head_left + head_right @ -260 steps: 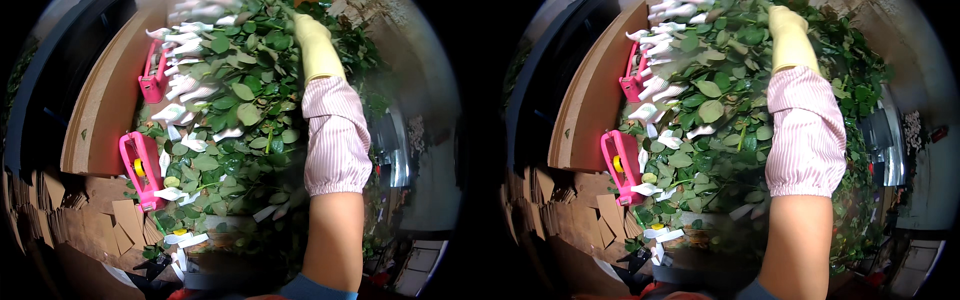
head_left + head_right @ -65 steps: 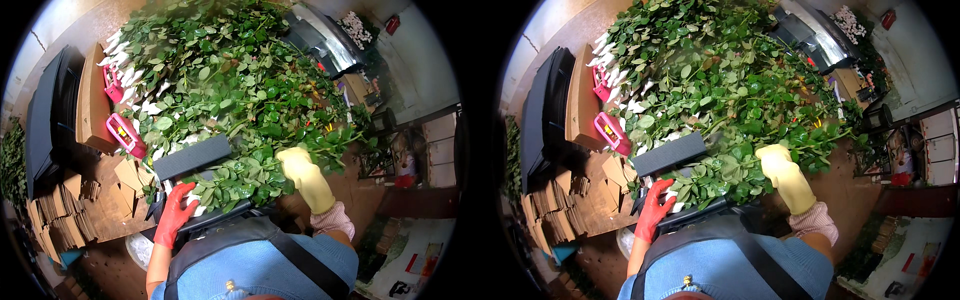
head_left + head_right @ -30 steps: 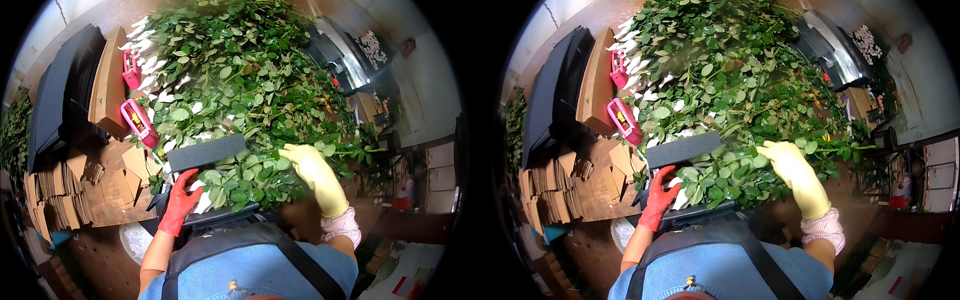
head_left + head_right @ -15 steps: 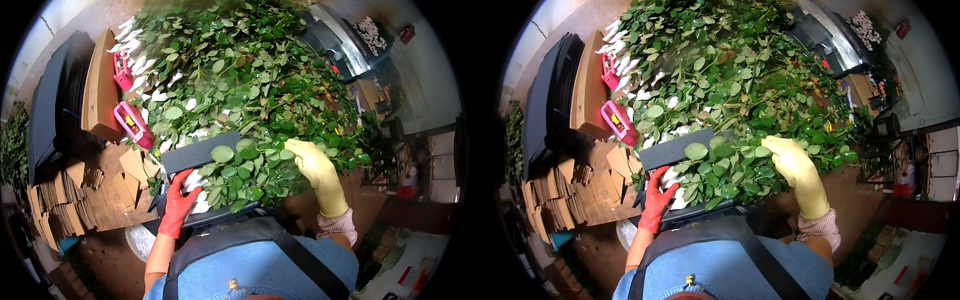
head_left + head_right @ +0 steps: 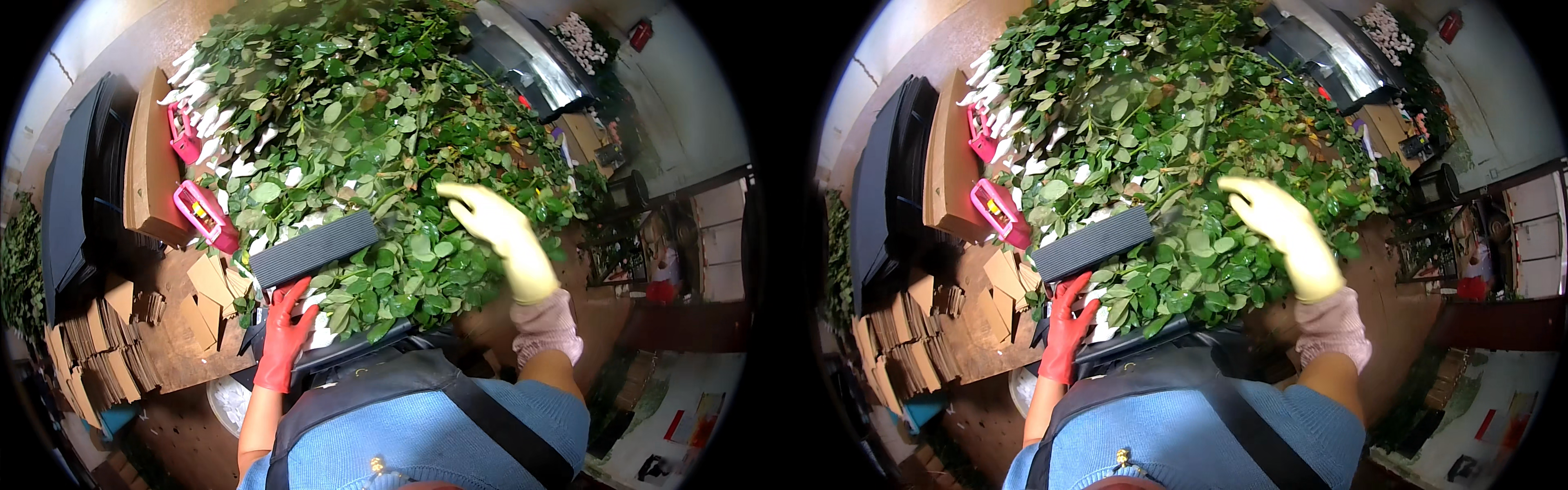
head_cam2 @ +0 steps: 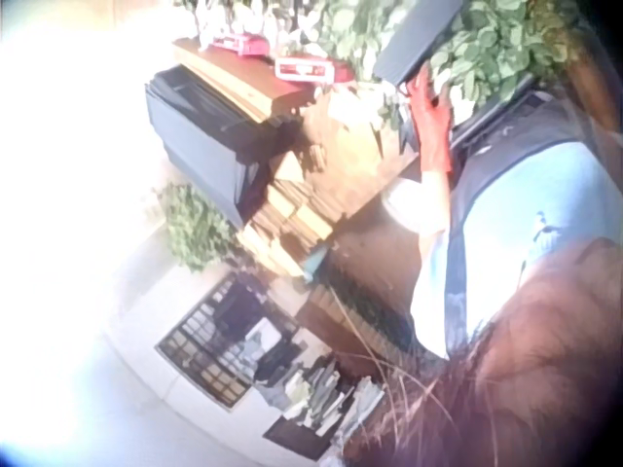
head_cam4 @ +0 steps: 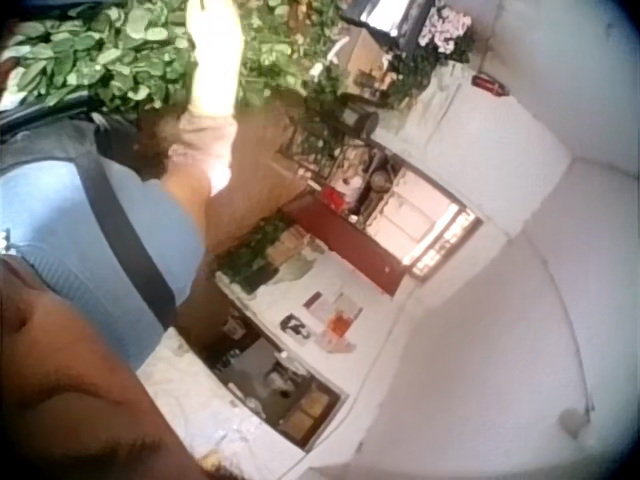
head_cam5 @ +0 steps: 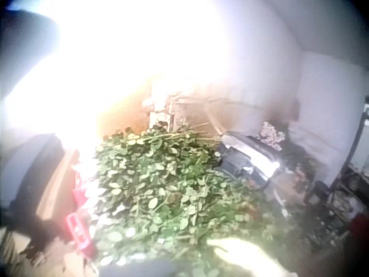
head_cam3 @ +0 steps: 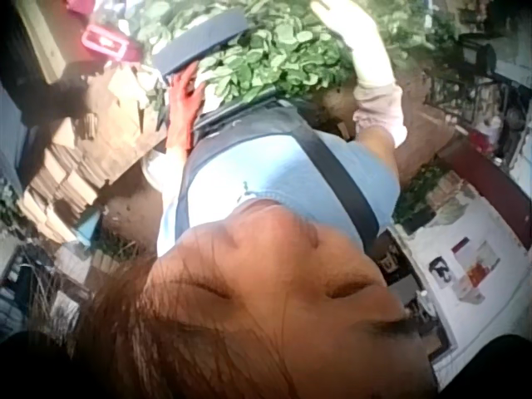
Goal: The person arranges white flowers and green leaves into a black plastic tray. They pick individual stems from a large pile on the table, place them into the tray, and adjust the arrangement. The person then closes the tray and moves it aside before repeating the process with a new tray.
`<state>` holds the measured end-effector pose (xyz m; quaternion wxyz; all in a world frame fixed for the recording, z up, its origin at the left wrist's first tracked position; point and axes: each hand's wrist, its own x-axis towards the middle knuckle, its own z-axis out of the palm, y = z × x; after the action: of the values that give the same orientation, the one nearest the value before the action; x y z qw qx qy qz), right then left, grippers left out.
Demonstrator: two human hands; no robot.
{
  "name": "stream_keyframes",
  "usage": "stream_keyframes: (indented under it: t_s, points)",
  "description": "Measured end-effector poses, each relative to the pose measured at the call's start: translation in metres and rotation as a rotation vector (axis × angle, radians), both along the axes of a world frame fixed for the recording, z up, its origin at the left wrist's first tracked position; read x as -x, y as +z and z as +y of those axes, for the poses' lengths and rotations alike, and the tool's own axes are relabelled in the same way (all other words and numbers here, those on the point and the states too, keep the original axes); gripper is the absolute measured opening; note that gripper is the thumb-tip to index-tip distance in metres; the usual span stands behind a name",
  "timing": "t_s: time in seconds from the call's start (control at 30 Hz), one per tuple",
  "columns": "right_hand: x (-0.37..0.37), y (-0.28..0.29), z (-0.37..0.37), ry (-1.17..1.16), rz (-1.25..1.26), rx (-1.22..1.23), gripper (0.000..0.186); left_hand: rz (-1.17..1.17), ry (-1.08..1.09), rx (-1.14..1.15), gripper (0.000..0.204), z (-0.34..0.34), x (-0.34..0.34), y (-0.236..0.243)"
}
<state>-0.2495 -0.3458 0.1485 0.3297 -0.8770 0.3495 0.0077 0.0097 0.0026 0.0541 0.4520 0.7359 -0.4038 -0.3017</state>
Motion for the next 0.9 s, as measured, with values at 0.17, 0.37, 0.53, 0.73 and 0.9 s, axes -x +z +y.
stream_keyframes:
  t_s: [0.17,0.37,0.53,0.73,0.9]
  points:
    - [-0.091,-0.105,-0.014,0.246,0.195,0.883,0.029,0.023,0.003,0.024,0.057,-0.003,0.002,0.001]
    - [-0.145,-0.039,-0.020,0.220,0.457,0.705,0.026,0.031,0.026,-0.011,0.056,0.002,0.001,-0.001]
    - [-0.097,-0.011,-0.059,-0.026,-0.282,0.506,0.023,0.055,0.022,-0.065,0.057,0.001,0.006,0.003]
    - [-0.060,0.081,0.033,0.399,-0.662,0.784,0.041,0.156,-0.058,-0.287,0.057,-0.015,-0.002,0.015]
    - [-0.022,-0.010,0.070,-0.246,-0.331,-0.215,0.013,0.108,-0.041,0.072,0.061,0.002,-0.004,-0.010]
